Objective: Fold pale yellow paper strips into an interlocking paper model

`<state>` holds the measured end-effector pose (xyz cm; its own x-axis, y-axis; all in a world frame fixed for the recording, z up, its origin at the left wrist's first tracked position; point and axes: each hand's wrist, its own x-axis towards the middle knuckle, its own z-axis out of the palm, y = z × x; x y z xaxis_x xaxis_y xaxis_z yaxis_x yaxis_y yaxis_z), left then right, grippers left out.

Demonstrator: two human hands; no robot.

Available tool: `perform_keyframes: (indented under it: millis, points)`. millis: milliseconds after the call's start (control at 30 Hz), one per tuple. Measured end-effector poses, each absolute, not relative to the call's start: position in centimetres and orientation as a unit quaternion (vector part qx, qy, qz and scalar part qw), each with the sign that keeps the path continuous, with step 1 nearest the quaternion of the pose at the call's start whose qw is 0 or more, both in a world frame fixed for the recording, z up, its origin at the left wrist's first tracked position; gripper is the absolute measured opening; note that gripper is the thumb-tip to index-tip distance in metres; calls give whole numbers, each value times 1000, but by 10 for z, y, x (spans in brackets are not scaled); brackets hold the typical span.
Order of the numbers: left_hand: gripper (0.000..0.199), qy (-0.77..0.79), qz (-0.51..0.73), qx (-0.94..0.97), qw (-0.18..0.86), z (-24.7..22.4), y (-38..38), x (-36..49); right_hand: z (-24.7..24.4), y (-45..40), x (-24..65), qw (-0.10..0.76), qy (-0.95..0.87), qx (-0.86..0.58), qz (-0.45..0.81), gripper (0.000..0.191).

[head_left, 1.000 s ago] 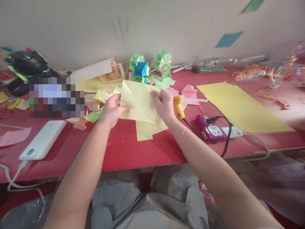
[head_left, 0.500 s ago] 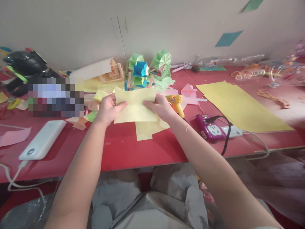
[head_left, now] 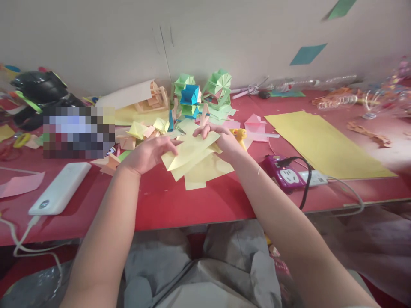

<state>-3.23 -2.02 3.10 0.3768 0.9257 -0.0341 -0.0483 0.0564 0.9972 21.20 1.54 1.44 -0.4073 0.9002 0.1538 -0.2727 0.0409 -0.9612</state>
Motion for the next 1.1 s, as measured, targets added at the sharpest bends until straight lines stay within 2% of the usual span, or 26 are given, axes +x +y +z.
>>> perform_keyframes:
  millis: [67,133,167,233,300,367,467,700,833,1100]
  points:
    - [40,418,374,568,603,28,-21,-27,14,14,212,434,-592,-258,629,9]
    - [30,432,345,576,602,26,-22,-21,13,12,211,397,-629,-243,623,5]
    - [33,436,352,561,610,24,-22,-17,12,12,209,386,-637,-246,620,5]
    - [57,441,358,529,631,21,-20,-12,10,13,206,390,-617,-279,624,27]
    - [72,459,415,504,602,17,-16,-10,8,17,202,457,-520,-360,625,33]
    - [69,472,496,477,551,12,-11,-10,7,20,199,484,-447,-389,643,41]
    - [65,476,541,462,517,7,-6,-9,5,21,196,468,-460,-352,667,50]
    - [50,451,495,492,556,4,-11,5,-3,16,192,466,-529,-348,619,43]
    - [45,439,510,482,561,3,-13,8,1,12,192,400,-580,-340,624,41]
    - [54,467,556,477,496,-1,-9,10,-2,9,186,406,-627,-381,545,57]
